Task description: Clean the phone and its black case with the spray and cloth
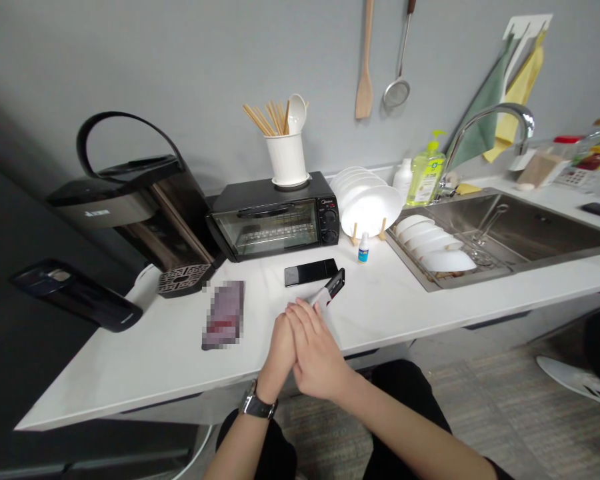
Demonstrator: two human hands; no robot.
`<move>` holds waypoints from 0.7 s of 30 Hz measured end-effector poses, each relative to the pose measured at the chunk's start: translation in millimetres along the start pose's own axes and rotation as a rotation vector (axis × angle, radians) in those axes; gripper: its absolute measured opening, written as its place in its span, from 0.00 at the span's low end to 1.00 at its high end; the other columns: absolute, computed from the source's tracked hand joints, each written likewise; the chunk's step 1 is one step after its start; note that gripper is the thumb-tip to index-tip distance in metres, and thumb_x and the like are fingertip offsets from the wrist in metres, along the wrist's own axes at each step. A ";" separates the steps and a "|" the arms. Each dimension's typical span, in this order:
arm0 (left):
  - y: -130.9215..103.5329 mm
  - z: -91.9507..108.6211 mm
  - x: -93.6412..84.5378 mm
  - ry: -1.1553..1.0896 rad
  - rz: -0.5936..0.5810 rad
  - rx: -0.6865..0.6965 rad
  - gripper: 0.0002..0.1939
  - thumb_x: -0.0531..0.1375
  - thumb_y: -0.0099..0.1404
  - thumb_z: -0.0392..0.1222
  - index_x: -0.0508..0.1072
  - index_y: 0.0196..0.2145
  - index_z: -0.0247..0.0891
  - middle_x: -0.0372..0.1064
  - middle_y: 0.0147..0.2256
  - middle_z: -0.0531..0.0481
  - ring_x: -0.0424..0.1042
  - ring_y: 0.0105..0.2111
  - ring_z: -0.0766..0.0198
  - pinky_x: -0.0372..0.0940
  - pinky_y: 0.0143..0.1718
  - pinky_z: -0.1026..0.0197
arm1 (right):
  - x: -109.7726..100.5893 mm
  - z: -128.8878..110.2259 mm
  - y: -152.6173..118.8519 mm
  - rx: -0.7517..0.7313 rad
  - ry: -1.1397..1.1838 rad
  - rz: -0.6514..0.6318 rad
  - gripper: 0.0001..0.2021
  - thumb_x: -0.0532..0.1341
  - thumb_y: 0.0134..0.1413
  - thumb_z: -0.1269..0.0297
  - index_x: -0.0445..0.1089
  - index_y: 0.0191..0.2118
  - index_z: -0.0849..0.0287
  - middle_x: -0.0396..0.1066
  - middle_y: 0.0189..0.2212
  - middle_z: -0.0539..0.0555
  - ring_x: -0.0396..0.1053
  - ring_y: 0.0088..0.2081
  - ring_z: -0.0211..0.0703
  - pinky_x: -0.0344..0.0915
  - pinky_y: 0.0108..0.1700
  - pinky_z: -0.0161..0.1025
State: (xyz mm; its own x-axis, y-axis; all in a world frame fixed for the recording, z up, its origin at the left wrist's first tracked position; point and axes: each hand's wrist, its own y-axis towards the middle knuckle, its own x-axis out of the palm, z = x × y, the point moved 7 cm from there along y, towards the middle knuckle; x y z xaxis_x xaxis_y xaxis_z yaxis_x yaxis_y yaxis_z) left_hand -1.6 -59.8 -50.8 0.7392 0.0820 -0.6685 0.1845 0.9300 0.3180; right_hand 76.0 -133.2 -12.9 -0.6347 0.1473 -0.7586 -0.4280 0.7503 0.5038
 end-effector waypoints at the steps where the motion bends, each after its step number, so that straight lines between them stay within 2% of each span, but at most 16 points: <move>1: -0.3 -1.0 0.3 0.010 -0.004 -0.001 0.11 0.54 0.62 0.26 0.74 0.31 0.34 0.73 0.29 0.43 0.72 0.29 0.56 0.66 0.34 0.57 | -0.3 0.1 -0.2 -0.020 -0.013 -0.020 0.46 0.57 0.45 0.72 0.46 0.72 0.75 0.52 0.72 0.69 0.37 0.76 0.59 0.33 0.77 0.65; 3: -0.8 1.1 -0.6 0.025 -0.023 0.004 0.11 0.53 0.62 0.27 0.74 0.31 0.35 0.74 0.28 0.44 0.73 0.28 0.57 0.65 0.31 0.59 | -4.1 6.4 0.8 -0.080 -0.044 -0.059 0.41 0.55 0.50 0.72 0.49 0.72 0.71 0.56 0.71 0.67 0.41 0.76 0.55 0.29 0.77 0.64; 6: -1.4 11.6 -5.4 0.032 -0.049 0.032 0.11 0.53 0.63 0.29 0.73 0.29 0.36 0.75 0.27 0.46 0.73 0.26 0.59 0.64 0.31 0.61 | -17.1 29.4 4.0 -0.126 -0.102 -0.064 0.36 0.53 0.52 0.75 0.54 0.70 0.67 0.61 0.68 0.64 0.48 0.74 0.53 0.27 0.76 0.65; 11: -1.4 31.2 -10.4 0.005 -0.070 0.089 0.17 0.53 0.75 0.43 0.79 0.35 0.36 0.79 0.33 0.46 0.77 0.32 0.59 0.66 0.38 0.62 | -46.5 86.3 15.5 -0.017 -0.187 0.050 0.34 0.55 0.45 0.77 0.61 0.62 0.69 0.64 0.63 0.69 0.54 0.71 0.60 0.34 0.75 0.68; 14: -0.7 35.5 -12.2 -0.014 -0.054 0.081 0.19 0.54 0.76 0.47 0.81 0.40 0.36 0.81 0.35 0.45 0.78 0.34 0.57 0.66 0.39 0.62 | -52.5 102.4 22.1 0.021 -0.184 0.079 0.33 0.55 0.41 0.77 0.62 0.60 0.70 0.64 0.61 0.72 0.52 0.71 0.64 0.35 0.74 0.70; 17: -0.2 36.2 -12.4 0.004 -0.046 0.080 0.17 0.54 0.76 0.45 0.81 0.41 0.36 0.81 0.35 0.44 0.78 0.33 0.58 0.66 0.38 0.62 | -44.6 88.0 21.3 0.045 -0.169 0.099 0.33 0.57 0.40 0.75 0.62 0.58 0.71 0.63 0.60 0.73 0.46 0.73 0.66 0.39 0.73 0.70; 21: -0.5 27.3 -8.7 0.073 -0.045 0.071 0.13 0.54 0.69 0.33 0.78 0.32 0.36 0.79 0.31 0.44 0.74 0.28 0.59 0.65 0.33 0.60 | -18.9 35.1 8.5 0.026 -0.088 0.075 0.35 0.57 0.43 0.74 0.59 0.62 0.71 0.61 0.62 0.72 0.43 0.74 0.65 0.41 0.74 0.70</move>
State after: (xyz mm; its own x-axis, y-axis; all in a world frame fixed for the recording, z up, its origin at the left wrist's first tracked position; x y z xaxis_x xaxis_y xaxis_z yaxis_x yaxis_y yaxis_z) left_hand 9.5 -70.7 -26.8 0.6808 0.0693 -0.7292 0.2635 0.9057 0.3321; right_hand 107.0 -107.1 -8.8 -0.6048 0.2594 -0.7529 -0.3639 0.7510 0.5510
